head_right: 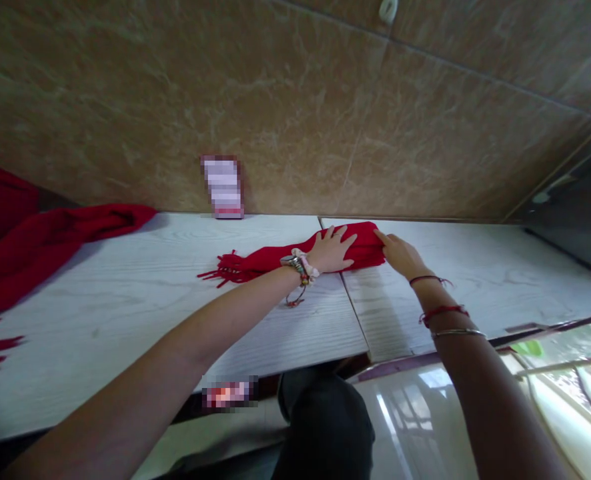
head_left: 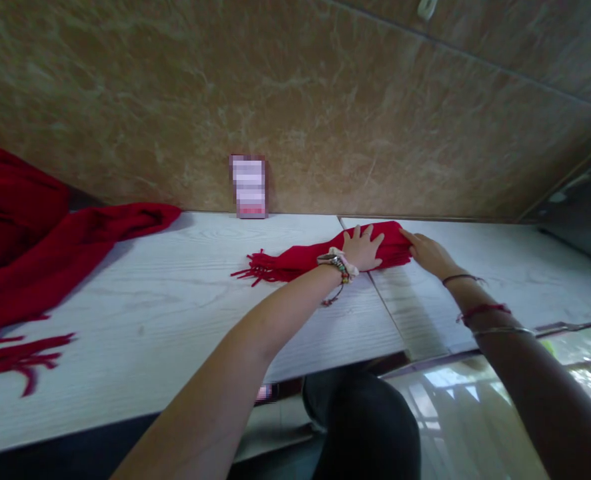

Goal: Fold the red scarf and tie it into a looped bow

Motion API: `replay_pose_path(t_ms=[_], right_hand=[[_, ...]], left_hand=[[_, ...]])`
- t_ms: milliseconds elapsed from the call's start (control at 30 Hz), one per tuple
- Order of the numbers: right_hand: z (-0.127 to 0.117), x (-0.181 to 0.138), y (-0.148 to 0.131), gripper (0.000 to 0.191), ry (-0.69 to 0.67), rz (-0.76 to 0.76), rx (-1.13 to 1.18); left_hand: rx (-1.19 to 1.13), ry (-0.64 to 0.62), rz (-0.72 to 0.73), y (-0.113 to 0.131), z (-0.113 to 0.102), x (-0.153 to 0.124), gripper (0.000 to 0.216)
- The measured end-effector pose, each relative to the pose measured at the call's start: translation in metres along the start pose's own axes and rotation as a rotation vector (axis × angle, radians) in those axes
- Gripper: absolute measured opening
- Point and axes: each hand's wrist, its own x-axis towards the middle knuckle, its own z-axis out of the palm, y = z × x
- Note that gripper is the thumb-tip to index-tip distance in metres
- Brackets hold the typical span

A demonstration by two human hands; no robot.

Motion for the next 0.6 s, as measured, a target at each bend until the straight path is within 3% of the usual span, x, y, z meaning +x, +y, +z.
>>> replay_pose_path(t_ms=[133,233,467,600], right_hand=[[0.000,0.005,-0.018,0.054,-0.084,0.016,0.083],[-0.009,0.015,-0.050,0.057,-0.156,-0.001,0.118],[-0.044,0.041,-0.192,0.055,-0.259,-0.140,0.157],[-0.073,0.044,-0.261,0.056,-0.343,-0.150,0.208]], left_hand=[[0.062,-0.030,0.014,-0.018,-0.006,-0.012,0.062],[0.151,-0.026,0.046,-0.045,-0.015,-0.038,0.058],[0.153,-0.029,0.073,-0.151,-0.048,-0.155,0.054],[0.045,-0.016,0.023,-0.183,-0.069,-0.226,0.052]])
